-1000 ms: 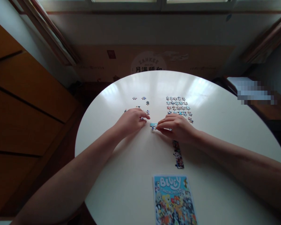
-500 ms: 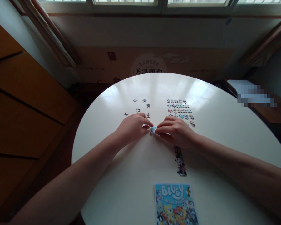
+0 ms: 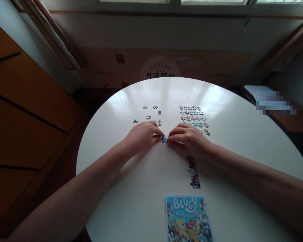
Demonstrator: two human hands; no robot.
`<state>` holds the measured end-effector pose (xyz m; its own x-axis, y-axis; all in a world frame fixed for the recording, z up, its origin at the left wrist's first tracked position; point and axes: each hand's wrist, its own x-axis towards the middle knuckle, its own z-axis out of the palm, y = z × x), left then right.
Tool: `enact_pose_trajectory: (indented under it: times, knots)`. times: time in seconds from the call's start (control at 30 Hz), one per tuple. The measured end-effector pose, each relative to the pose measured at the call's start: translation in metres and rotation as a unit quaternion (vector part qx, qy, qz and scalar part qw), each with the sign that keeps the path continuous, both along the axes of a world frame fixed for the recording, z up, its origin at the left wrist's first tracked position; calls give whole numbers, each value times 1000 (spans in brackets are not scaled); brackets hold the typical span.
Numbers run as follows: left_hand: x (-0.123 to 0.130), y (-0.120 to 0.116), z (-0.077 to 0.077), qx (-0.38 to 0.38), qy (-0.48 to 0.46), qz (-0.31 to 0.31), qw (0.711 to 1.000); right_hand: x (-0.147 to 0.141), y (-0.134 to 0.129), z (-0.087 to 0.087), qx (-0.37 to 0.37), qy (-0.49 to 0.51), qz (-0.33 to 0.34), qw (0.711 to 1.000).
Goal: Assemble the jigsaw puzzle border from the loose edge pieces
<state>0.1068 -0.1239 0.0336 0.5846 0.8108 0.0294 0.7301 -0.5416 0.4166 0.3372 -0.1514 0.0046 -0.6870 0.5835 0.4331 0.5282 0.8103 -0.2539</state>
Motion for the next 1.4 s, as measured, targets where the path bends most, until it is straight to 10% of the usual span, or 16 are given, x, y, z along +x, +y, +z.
enact_pose_trajectory:
  times: [1.4]
  knots:
    - [4, -3, -5, 14, -21, 21, 999, -3, -1, -1, -25, -4, -16, 1000]
